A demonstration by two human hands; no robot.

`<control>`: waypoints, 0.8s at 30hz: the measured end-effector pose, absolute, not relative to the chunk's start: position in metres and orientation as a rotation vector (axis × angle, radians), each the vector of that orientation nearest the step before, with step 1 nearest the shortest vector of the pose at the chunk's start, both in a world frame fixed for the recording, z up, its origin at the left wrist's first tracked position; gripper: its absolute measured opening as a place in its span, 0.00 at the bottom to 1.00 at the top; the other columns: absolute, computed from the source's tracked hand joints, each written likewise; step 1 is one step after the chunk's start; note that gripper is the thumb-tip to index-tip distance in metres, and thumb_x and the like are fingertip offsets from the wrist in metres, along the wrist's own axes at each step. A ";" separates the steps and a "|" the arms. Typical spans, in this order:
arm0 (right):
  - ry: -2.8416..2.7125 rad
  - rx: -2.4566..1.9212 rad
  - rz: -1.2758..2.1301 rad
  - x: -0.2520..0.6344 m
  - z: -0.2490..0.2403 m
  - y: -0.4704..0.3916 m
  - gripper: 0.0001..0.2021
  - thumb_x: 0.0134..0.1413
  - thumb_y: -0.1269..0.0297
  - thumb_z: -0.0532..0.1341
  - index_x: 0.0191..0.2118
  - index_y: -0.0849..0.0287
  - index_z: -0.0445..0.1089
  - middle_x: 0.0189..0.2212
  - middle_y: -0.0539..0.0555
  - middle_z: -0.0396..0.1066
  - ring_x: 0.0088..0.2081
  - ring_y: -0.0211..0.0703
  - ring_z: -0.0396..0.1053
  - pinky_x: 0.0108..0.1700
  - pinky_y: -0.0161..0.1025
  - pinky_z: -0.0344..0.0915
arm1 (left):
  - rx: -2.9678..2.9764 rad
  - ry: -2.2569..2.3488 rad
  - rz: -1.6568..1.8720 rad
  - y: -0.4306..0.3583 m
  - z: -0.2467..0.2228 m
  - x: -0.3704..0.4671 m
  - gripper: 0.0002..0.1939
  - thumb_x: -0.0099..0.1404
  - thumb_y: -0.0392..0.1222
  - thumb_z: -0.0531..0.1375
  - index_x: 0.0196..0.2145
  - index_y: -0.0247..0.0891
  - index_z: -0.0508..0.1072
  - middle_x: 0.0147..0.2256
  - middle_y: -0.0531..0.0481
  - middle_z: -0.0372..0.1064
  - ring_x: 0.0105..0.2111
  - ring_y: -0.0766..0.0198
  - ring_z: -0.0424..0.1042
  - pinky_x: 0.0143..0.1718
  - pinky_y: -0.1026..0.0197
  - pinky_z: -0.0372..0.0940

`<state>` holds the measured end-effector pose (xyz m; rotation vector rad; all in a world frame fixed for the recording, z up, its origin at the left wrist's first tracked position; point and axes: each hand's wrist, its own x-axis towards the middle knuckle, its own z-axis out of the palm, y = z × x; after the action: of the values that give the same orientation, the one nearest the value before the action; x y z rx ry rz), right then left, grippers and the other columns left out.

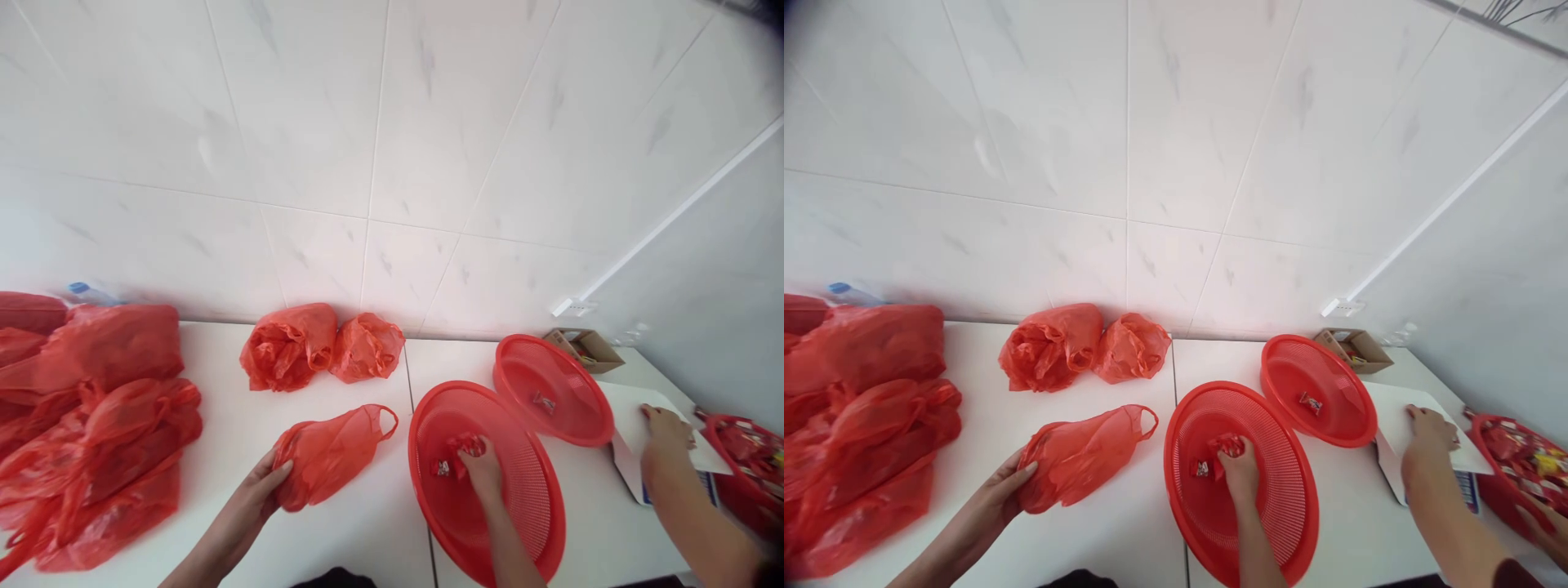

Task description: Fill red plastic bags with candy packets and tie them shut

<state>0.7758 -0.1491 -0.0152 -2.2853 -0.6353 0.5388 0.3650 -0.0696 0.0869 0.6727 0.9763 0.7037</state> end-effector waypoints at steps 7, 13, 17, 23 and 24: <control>-0.589 -1.494 0.991 0.710 0.050 -0.136 0.32 0.40 0.60 0.67 0.54 0.52 0.61 0.46 0.55 0.69 0.41 0.46 0.70 0.42 0.42 0.67 | 0.773 1.046 0.677 -0.071 0.096 0.372 0.34 0.59 0.49 0.62 0.61 0.47 0.57 0.55 0.46 0.67 0.52 0.50 0.67 0.50 0.54 0.64; -0.741 -0.924 1.638 0.612 0.071 -0.106 0.33 0.33 0.73 0.71 0.50 0.51 0.65 0.45 0.51 0.70 0.40 0.39 0.68 0.39 0.35 0.64 | 0.817 0.935 0.627 -0.068 0.095 0.384 0.32 0.58 0.51 0.63 0.58 0.46 0.62 0.51 0.46 0.70 0.50 0.50 0.69 0.49 0.51 0.64; -0.749 -0.906 1.805 0.583 0.047 -0.099 0.32 0.30 0.75 0.72 0.48 0.54 0.66 0.42 0.51 0.71 0.41 0.39 0.69 0.44 0.37 0.62 | 0.857 0.907 0.693 -0.068 0.097 0.391 0.28 0.59 0.51 0.61 0.57 0.45 0.65 0.45 0.45 0.73 0.45 0.50 0.71 0.48 0.50 0.65; -0.590 -0.900 1.889 0.577 0.017 -0.106 0.31 0.34 0.73 0.71 0.48 0.56 0.65 0.40 0.53 0.71 0.36 0.38 0.69 0.41 0.39 0.64 | 1.030 1.046 0.665 -0.071 0.091 0.395 0.25 0.57 0.52 0.62 0.51 0.43 0.71 0.28 0.50 0.72 0.41 0.52 0.71 0.49 0.52 0.63; -0.573 -0.877 1.871 0.578 0.015 -0.108 0.31 0.34 0.73 0.71 0.49 0.55 0.64 0.41 0.53 0.70 0.36 0.38 0.69 0.40 0.38 0.64 | 1.018 1.056 0.701 -0.072 0.090 0.396 0.24 0.57 0.53 0.62 0.50 0.44 0.71 0.29 0.50 0.72 0.41 0.52 0.71 0.48 0.52 0.63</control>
<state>0.5781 -0.1084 0.0154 -0.8766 -0.5725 1.8707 0.3964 -0.0715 0.0904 1.0181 1.0556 0.7013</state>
